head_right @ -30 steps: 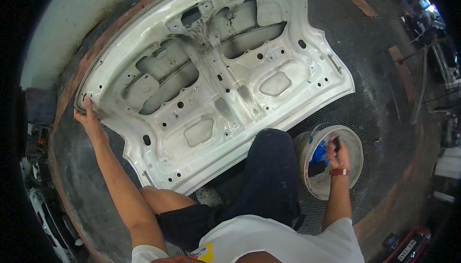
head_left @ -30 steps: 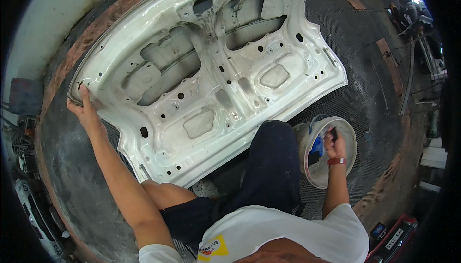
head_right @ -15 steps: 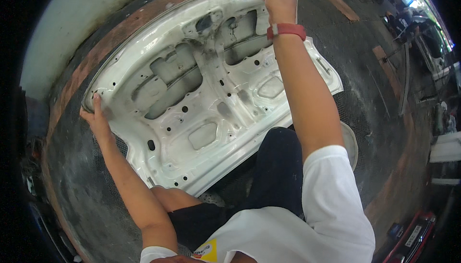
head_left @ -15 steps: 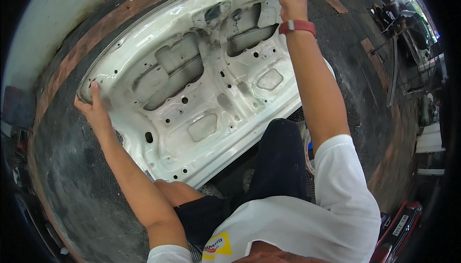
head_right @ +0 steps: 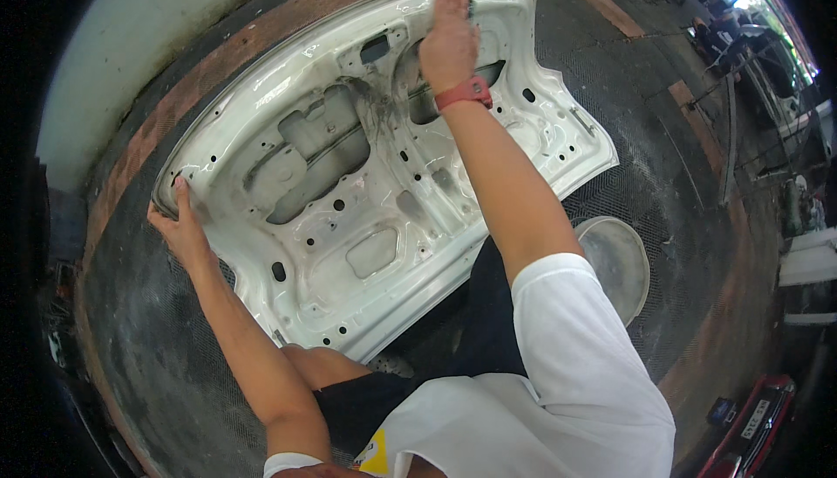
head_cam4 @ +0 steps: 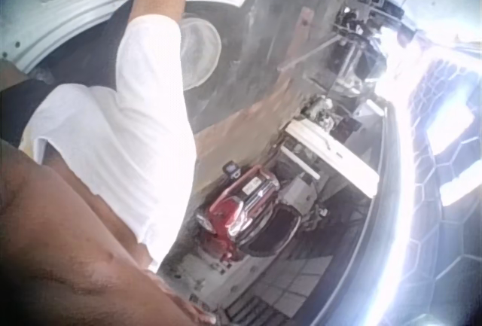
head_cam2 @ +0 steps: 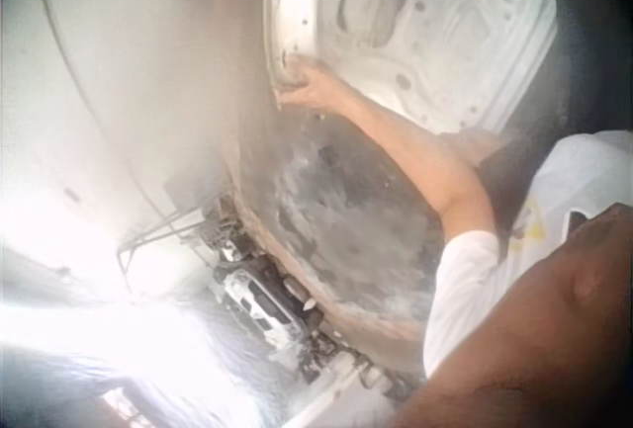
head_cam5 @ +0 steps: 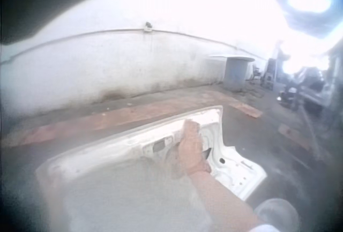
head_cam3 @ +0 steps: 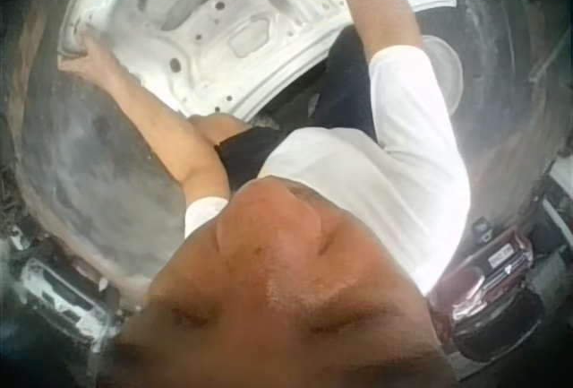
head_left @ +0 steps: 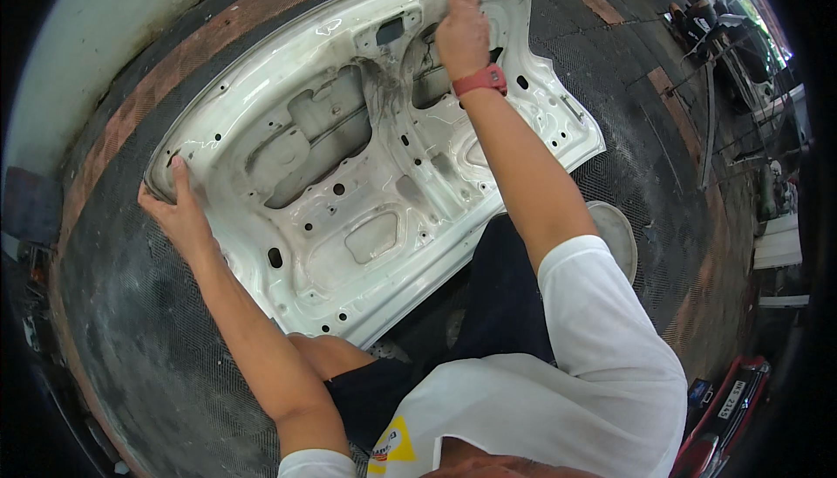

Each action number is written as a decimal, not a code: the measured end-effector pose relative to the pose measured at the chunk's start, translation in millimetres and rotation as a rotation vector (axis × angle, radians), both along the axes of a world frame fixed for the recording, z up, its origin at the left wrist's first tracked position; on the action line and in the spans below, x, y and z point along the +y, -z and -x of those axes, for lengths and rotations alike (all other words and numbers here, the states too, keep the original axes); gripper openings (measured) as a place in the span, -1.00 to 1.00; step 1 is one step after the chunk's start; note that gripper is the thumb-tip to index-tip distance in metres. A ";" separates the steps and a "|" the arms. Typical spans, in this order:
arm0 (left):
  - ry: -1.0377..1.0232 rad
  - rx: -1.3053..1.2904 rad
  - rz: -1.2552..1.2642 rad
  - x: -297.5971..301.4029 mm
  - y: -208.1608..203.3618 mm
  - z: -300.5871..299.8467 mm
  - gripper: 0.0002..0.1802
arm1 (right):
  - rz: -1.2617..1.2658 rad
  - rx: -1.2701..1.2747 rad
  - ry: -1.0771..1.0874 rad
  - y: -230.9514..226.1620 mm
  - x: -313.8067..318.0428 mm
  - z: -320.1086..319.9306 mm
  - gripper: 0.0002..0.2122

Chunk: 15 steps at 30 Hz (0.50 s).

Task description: The person kneels on the floor and scrubs the inner surface of a white car door panel using a dark sponge and water from a nearby bucket. They repeatedly dip the sponge and wipe different areas of the panel, including edges and recessed sections.

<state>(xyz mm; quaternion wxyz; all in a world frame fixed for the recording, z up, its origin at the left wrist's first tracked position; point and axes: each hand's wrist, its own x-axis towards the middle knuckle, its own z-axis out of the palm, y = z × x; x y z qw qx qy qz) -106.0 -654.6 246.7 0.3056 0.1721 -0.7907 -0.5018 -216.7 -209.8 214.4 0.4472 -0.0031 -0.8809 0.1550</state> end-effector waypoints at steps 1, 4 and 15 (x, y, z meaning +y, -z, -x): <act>-0.003 -0.005 -0.004 3.1 -0.2 2.3 -0.02 | 0.088 0.048 0.009 1.7 6.1 5.1 -0.33; -0.043 -0.003 -0.017 -4.5 2.1 4.1 -0.03 | 0.147 -0.022 -0.136 2.5 -38.8 -16.0 -0.32; 0.020 0.049 0.004 -9.4 7.9 7.4 -0.02 | 1.001 0.303 -0.147 10.8 -66.5 10.8 -0.42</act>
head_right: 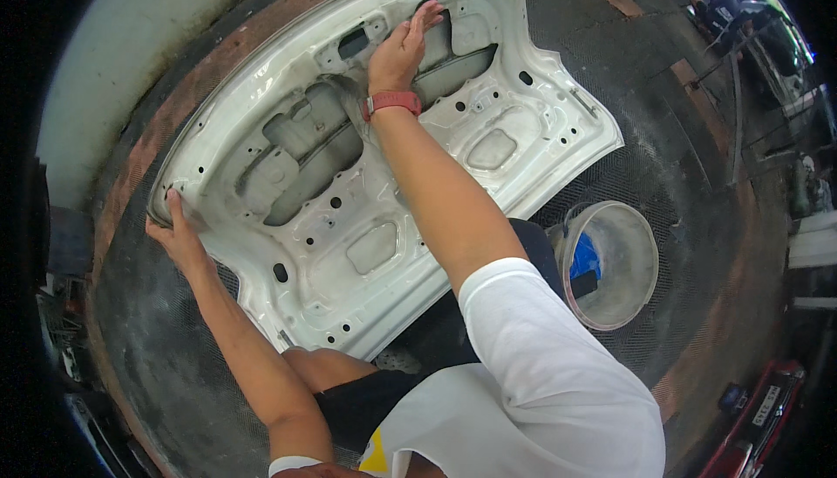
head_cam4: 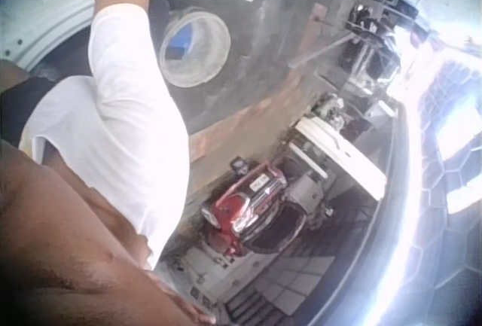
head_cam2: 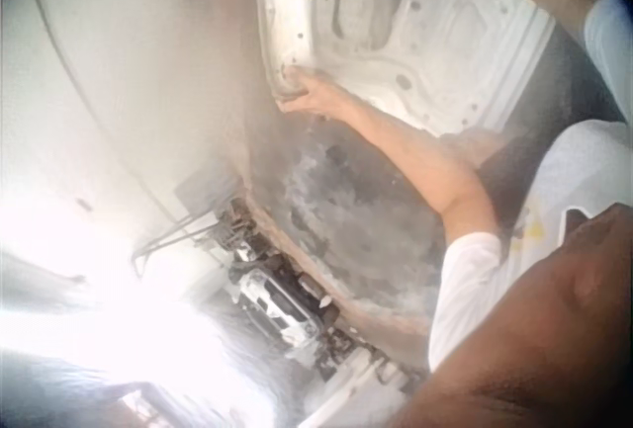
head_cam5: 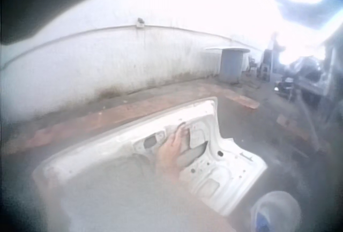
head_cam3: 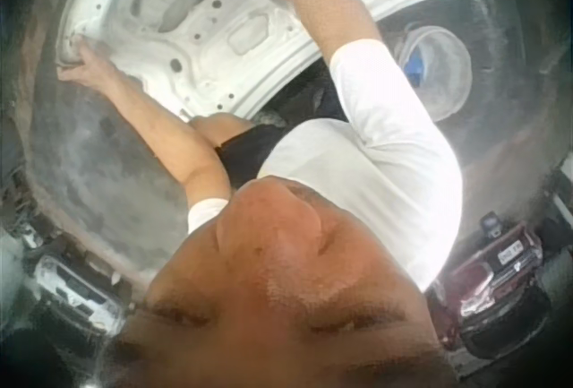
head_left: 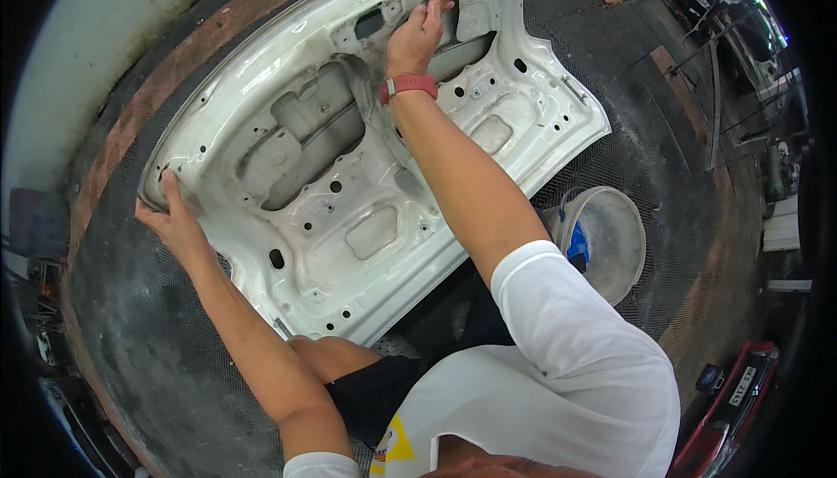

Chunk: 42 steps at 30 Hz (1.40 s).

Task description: The person kneels on the floor and scrubs the inner surface of a white car door panel using a dark sponge and water from a nearby bucket. They repeatedly dip the sponge and wipe different areas of the panel, including edges and recessed sections.

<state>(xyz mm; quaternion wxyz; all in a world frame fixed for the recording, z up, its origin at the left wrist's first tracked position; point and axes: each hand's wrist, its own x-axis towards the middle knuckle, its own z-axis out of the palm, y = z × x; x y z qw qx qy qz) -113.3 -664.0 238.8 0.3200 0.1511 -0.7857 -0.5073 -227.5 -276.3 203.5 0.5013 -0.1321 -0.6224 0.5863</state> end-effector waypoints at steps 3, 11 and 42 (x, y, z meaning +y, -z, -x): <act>0.018 -0.044 -0.018 6.3 -5.3 -3.6 -0.03 | 0.209 0.099 -0.008 17.2 -9.5 4.8 -0.44; 0.010 -0.039 -0.060 -9.8 1.5 -4.1 0.04 | 0.978 0.218 -0.313 -19.8 -9.1 -13.4 -0.47; 0.003 -0.039 0.032 -1.1 2.8 1.0 0.03 | -0.252 -0.243 -0.148 0.7 1.5 -28.5 -0.32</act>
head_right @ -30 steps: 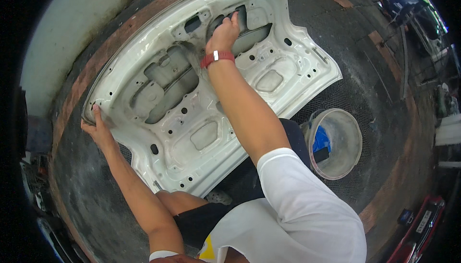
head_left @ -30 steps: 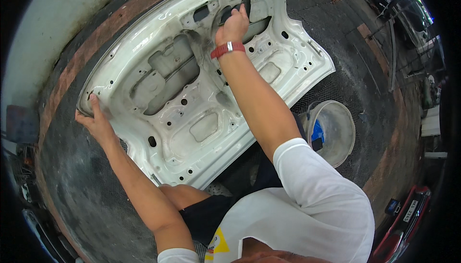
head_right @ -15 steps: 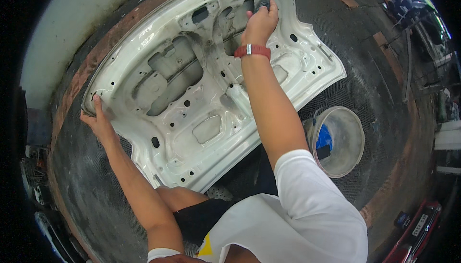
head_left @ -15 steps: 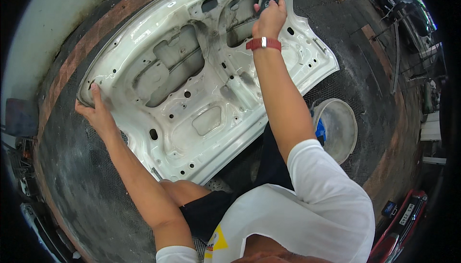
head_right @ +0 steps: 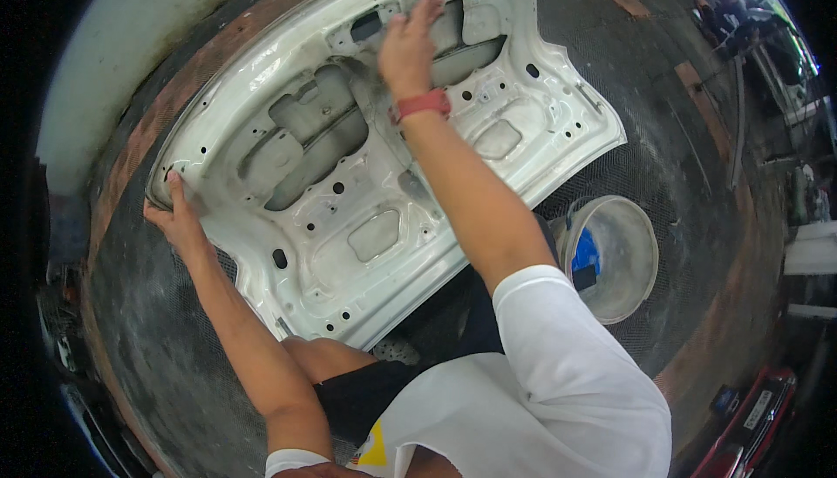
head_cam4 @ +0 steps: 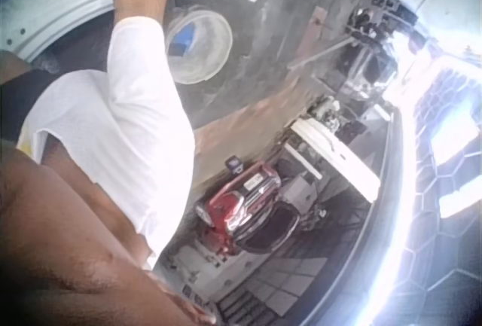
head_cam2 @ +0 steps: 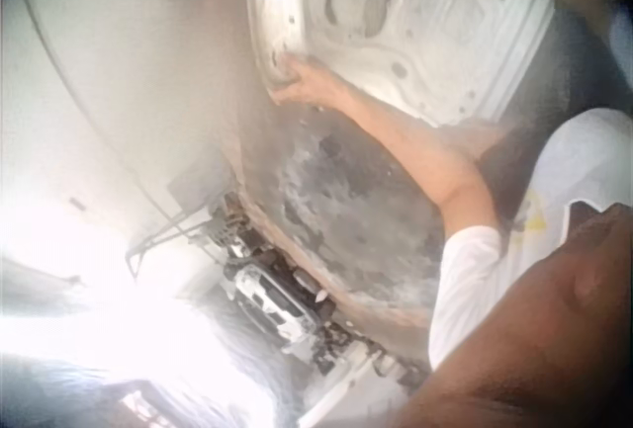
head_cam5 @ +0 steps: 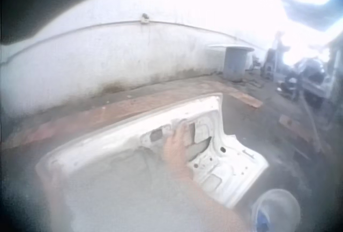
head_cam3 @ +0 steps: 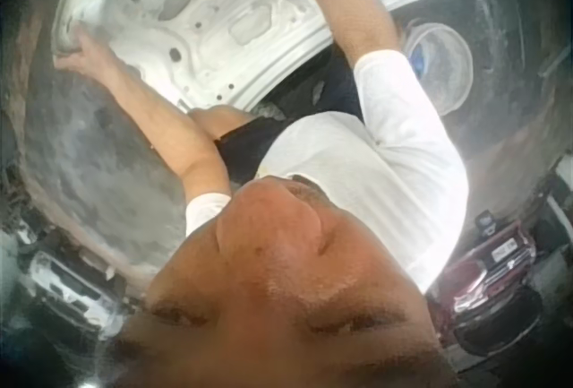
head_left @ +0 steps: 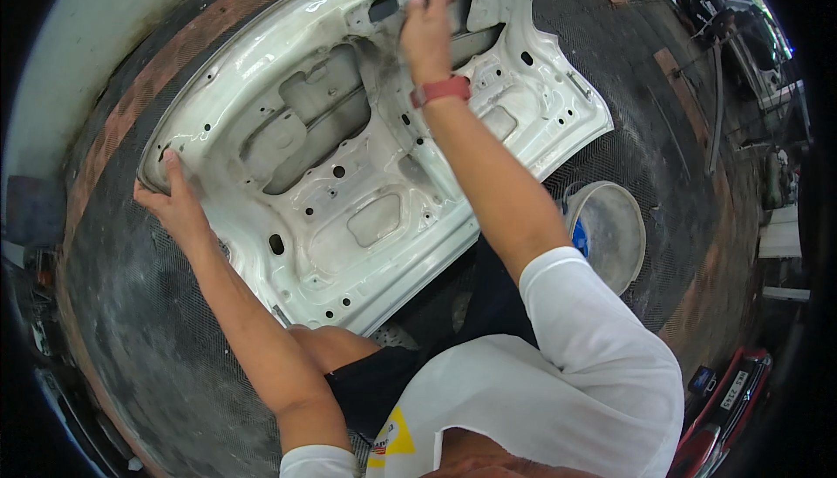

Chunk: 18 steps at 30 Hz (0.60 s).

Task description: The person kneels on the floor and scrubs the inner surface of a white car door panel using a dark sponge and water from a nearby bucket. They repeatedly dip the sponge and wipe different areas of the panel, including edges and recessed sections.

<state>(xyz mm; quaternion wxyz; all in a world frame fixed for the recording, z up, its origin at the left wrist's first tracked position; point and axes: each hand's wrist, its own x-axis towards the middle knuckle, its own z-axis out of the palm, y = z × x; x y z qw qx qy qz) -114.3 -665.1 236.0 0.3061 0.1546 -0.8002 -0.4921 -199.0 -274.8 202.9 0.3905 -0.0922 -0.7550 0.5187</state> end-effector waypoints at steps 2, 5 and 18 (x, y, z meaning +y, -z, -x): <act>0.003 -0.011 -0.026 3.6 -1.9 -2.0 0.03 | -0.089 0.064 -0.046 21.3 -38.3 -17.9 -0.31; 0.070 0.053 -0.097 3.8 -0.2 1.3 0.03 | 0.021 -0.166 -0.096 93.0 -66.2 -42.3 -0.32; 0.052 0.003 -0.035 10.5 -6.1 0.1 -0.05 | 0.396 -0.258 0.021 69.7 -56.9 -22.3 -0.39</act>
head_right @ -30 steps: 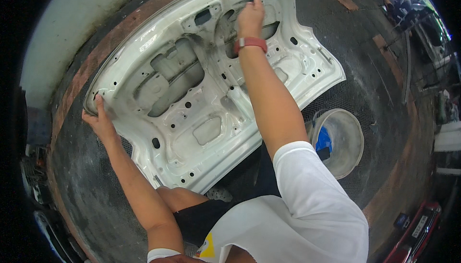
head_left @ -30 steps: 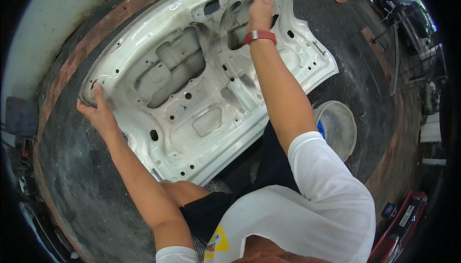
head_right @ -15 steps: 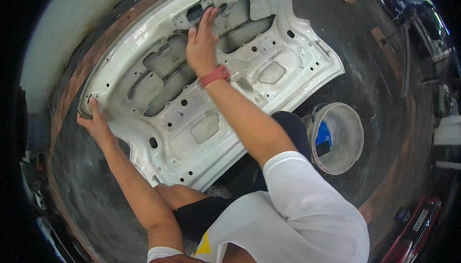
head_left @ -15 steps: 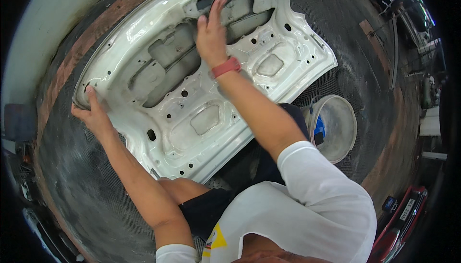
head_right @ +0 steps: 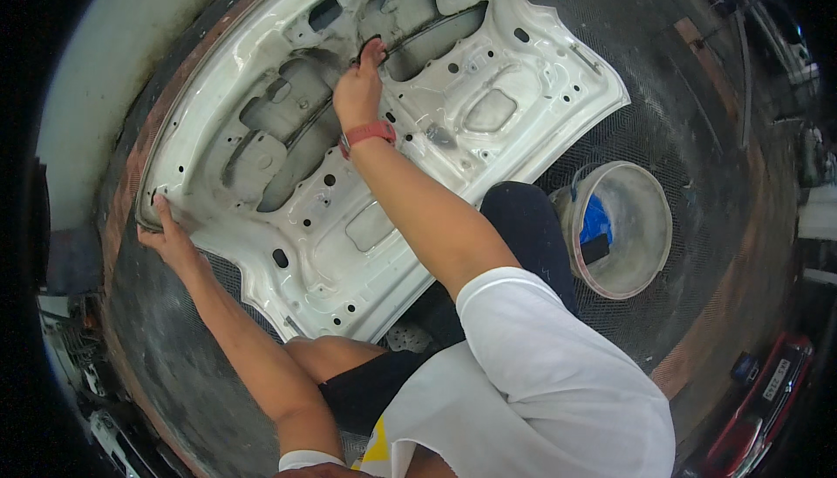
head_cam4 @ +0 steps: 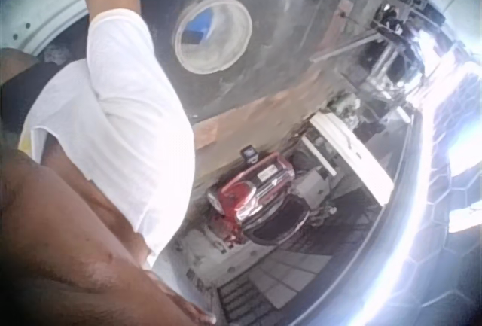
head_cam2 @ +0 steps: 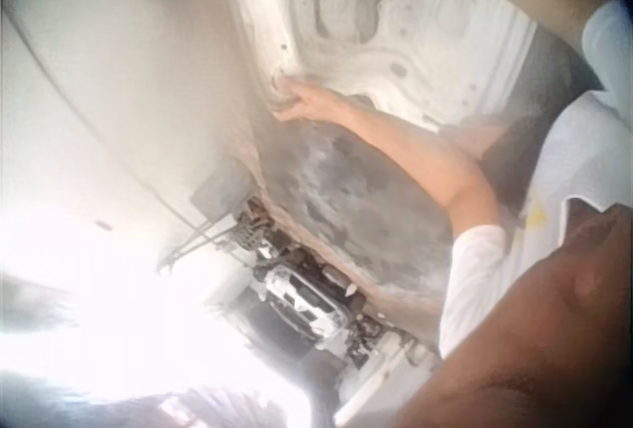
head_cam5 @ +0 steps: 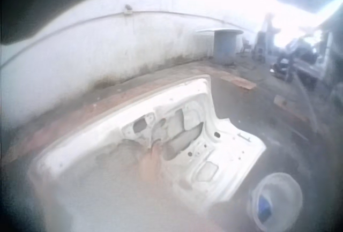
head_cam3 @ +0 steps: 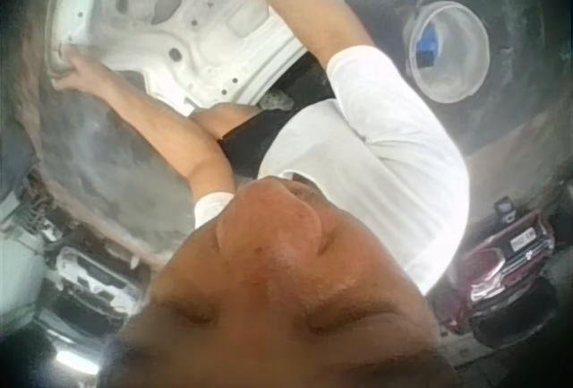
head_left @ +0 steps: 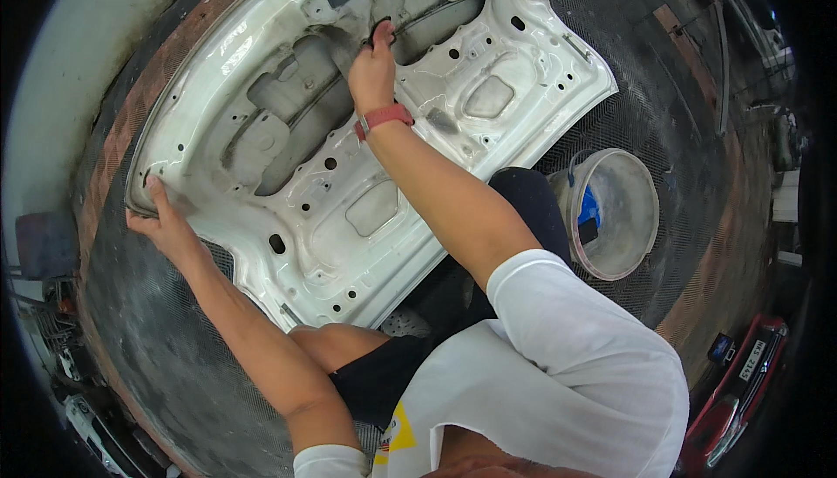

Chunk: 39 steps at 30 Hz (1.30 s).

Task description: The person kneels on the floor and scrubs the inner surface of a white car door panel using a dark sponge and water from a nearby bucket. They repeatedly dip the sponge and wipe different areas of the panel, including edges and recessed sections.

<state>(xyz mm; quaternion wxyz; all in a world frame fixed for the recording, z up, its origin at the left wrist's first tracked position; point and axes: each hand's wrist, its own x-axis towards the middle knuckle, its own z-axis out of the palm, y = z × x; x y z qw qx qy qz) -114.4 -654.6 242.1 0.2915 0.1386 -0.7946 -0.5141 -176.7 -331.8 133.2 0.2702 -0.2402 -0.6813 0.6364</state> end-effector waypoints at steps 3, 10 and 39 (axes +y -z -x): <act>-0.025 -0.023 -0.010 -8.9 4.8 -9.2 -0.05 | 0.016 0.156 -0.041 -34.4 -18.3 -2.6 -0.37; -0.017 -0.002 -0.012 -5.6 6.2 -2.2 -0.07 | -0.026 -0.059 -0.076 89.9 -8.5 -26.1 -0.31; -0.052 0.012 0.097 -11.6 6.1 -4.3 0.07 | -1.179 0.188 -0.347 77.3 19.7 -31.2 -0.24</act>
